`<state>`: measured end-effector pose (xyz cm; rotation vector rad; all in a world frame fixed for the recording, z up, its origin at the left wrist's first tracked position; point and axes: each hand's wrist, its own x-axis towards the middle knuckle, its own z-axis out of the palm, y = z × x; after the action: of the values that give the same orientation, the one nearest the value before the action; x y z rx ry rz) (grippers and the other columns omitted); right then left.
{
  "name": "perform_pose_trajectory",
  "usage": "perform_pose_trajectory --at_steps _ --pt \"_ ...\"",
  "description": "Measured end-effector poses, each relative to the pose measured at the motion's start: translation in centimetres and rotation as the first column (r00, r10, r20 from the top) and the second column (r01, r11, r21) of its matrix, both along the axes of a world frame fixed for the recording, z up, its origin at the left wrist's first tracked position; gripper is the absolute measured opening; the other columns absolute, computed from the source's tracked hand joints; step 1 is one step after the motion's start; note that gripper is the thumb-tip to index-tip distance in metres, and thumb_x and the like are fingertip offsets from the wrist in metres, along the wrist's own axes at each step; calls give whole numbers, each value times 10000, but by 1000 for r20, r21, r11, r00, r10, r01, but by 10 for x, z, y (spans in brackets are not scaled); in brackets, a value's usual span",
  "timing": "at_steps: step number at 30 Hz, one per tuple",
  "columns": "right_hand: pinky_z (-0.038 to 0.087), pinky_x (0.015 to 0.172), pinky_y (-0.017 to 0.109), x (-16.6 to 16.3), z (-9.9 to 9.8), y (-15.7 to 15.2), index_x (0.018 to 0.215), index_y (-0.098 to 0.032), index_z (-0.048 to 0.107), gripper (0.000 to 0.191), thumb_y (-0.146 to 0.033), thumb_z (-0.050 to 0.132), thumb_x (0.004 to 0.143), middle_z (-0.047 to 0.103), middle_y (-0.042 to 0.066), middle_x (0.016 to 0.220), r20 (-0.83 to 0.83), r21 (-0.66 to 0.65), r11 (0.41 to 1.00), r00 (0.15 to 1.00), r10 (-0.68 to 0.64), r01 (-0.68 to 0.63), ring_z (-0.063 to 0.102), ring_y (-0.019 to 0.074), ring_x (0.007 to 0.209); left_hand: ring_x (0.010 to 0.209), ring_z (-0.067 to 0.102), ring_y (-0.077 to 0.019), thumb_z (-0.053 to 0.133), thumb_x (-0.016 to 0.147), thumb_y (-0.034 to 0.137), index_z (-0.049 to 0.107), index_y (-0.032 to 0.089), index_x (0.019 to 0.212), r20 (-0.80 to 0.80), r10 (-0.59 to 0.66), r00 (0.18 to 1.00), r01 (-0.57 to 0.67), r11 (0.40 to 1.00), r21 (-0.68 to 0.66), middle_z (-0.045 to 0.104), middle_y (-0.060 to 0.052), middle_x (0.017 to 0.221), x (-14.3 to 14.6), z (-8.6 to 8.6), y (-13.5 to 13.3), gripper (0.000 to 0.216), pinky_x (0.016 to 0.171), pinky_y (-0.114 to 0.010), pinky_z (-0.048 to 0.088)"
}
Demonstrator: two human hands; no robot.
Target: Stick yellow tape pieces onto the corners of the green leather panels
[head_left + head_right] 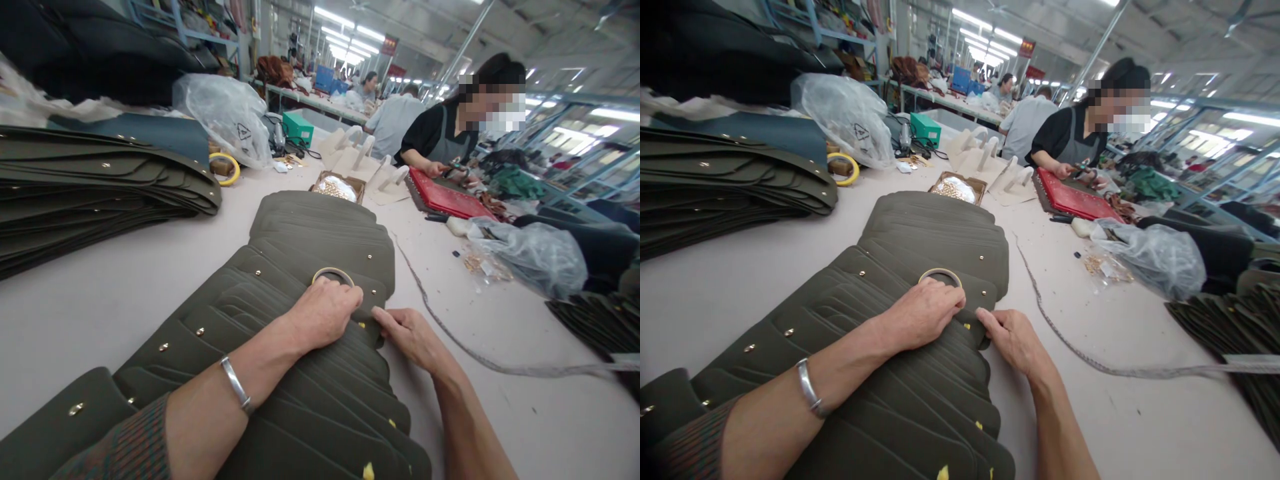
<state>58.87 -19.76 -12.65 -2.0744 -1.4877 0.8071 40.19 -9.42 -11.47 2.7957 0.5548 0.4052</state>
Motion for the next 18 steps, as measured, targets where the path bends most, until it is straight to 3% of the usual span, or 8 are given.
perform_pose_trajectory --at_steps 3,5,9,12,14,18 --pt "343 490 250 -1 -2 -2 701 -157 686 445 -516 488 876 581 -3 550 -62 188 966 984 -168 177 496 130 506 814 627 -199 437 904 141 565 193 939 65 -16 998 17 1000 -15 669 -12 829 0 -1 0 142 795 -337 458" --pt "404 539 254 -5 -3 -1 830 -165 706 337 -467 558 851 642 11 651 -123 335 914 972 -199 230 548 143 575 851 636 -185 414 918 139 562 206 990 123 -21 992 27 999 -45 676 -6 874 0 -1 -1 178 798 -312 470" --pt "485 694 281 -16 -2 0 983 -198 697 204 -315 590 854 706 40 906 -165 497 862 986 -17 99 628 167 771 945 651 -168 416 940 175 492 249 1215 161 -36 986 55 991 -121 686 -3 1031 -2 -1 -5 295 786 -275 506" --pt "491 734 282 -22 1 -2 988 -203 689 173 -226 569 867 703 40 936 -64 562 827 995 77 -28 637 164 822 1005 653 -189 453 937 199 271 255 1418 141 -32 989 50 991 -125 676 -36 1129 -3 0 -8 517 825 -311 524" --pt "492 718 270 -25 3 -3 987 -201 686 171 -194 569 863 702 37 918 3 590 804 996 90 -74 639 155 808 990 666 -209 453 943 220 215 229 1439 121 1 993 14 993 -121 679 -61 1129 -3 0 -9 551 812 -336 536" --pt "495 709 262 -28 4 -2 966 -194 673 160 -148 571 851 696 36 889 100 627 767 990 94 -136 640 146 788 919 688 -224 461 941 230 284 202 1381 84 27 996 -17 993 -119 704 -61 1034 -1 -1 -9 475 745 -330 547"
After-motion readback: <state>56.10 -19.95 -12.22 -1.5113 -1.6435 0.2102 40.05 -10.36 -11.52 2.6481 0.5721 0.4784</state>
